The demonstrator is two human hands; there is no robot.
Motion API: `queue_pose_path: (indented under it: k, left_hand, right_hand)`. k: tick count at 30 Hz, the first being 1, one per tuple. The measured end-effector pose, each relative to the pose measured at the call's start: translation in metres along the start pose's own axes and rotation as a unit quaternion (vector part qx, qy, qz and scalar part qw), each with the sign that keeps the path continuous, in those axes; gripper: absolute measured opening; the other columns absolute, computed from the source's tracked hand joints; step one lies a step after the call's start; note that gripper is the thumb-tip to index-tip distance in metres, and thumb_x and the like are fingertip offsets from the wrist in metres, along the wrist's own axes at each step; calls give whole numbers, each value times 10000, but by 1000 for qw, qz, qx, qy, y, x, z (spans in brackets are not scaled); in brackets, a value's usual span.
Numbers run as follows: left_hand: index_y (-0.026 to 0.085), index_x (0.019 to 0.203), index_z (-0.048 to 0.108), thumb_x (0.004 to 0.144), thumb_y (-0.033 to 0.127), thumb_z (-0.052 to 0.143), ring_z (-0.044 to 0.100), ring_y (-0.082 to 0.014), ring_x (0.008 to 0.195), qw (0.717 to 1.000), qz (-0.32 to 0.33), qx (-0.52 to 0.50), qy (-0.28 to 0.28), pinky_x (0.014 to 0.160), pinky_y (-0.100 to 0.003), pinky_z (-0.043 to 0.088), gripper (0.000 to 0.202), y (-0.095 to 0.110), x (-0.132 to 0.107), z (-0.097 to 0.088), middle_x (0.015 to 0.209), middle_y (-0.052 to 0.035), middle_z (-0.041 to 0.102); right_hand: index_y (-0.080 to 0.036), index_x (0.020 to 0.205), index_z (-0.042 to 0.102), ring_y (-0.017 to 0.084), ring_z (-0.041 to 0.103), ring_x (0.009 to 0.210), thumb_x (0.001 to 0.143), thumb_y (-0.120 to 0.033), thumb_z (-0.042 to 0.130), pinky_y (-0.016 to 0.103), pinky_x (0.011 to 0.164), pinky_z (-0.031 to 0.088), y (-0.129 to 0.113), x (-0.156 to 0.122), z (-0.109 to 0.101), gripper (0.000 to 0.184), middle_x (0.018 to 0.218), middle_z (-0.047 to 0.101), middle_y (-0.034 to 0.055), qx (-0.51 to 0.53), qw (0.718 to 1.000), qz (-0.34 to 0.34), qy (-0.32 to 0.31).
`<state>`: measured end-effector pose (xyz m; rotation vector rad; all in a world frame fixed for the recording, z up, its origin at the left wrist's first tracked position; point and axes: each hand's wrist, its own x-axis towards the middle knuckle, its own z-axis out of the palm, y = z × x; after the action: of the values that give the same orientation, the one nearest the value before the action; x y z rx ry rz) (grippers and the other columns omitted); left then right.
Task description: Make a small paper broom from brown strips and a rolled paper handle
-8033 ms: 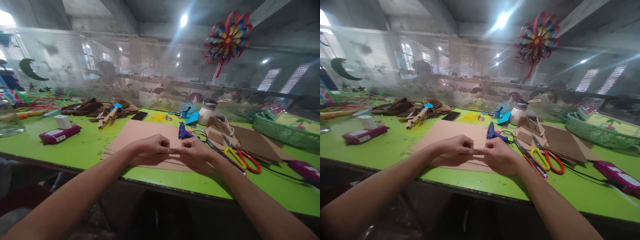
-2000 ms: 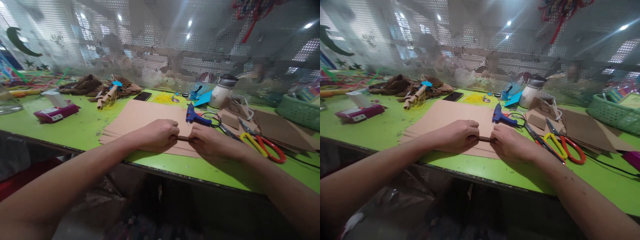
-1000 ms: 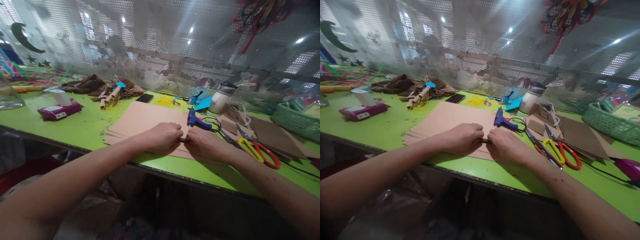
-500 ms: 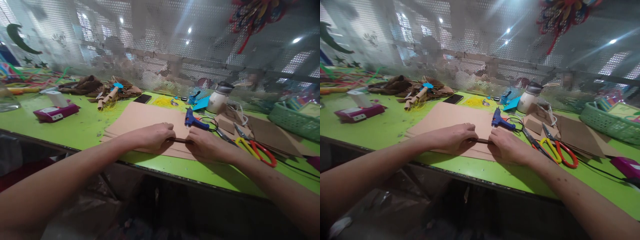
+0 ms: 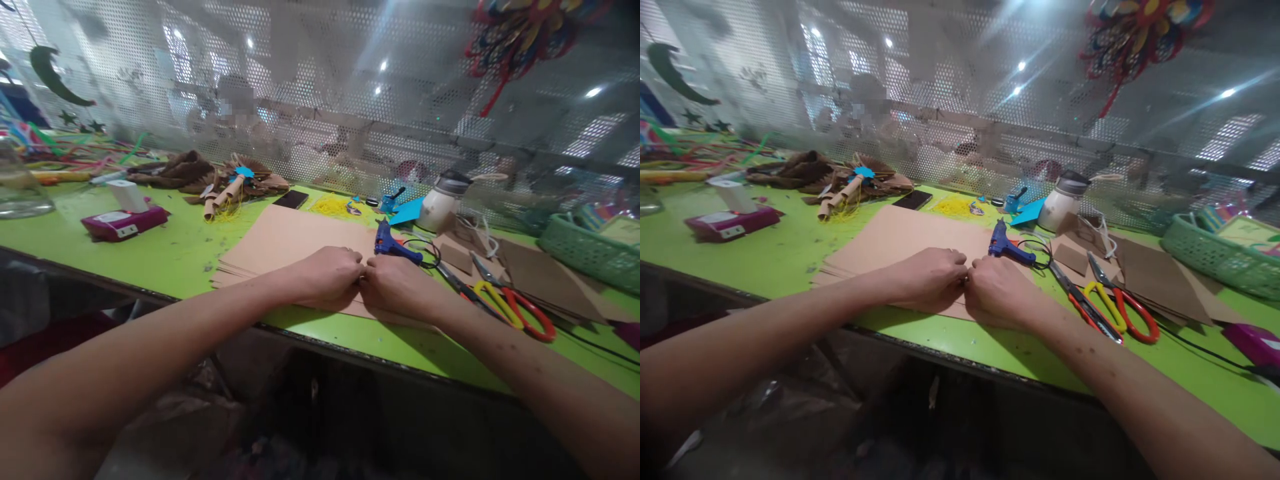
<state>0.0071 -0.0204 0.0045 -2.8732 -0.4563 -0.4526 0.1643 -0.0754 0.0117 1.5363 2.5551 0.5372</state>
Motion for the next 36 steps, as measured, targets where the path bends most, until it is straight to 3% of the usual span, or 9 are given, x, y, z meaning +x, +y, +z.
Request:
queue_pose_path:
  k: [9,20,31,36]
  left_hand:
    - [134,722,589,820,197,418,496,-168,662,999,27,-26,16,629,-297,383,206,-3,-12,-6,737,-85,538]
    - [142,848,629,858,162,390,489,-158,701,995,57,-80,-27,649,-278,367,240,-11,-17,-20,777,-67,531]
    - [139,731,578,795,168,440,510,-172,706,1000,23,2,-7,674,-296,383,155,-13,-21,-15,737,-71,552]
    - [142,723,595,762,208,456,521,-169,624,999,-6,16,-43,582,-298,374,158,-13,-10,-15,725,-75,575]
  right_hand:
    - [-168,708,555,163,536,649,852,-262,406,287,562,290,7,-8,8,227,706,595,60,32,999,-10,30]
    - [-172,808,521,161,474,754,853,-235,419,282,650,347,16,-21,11,128,825,528,56,144,986,-57,68]
    - [-157,775,530,193,469,788,858,-205,393,310,691,353,15,-30,13,166,807,550,86,47,994,-48,89]
    - [-155,719,564,195,516,738,826,-238,420,308,670,348,12,-23,12,197,747,584,90,9,998,-34,52]
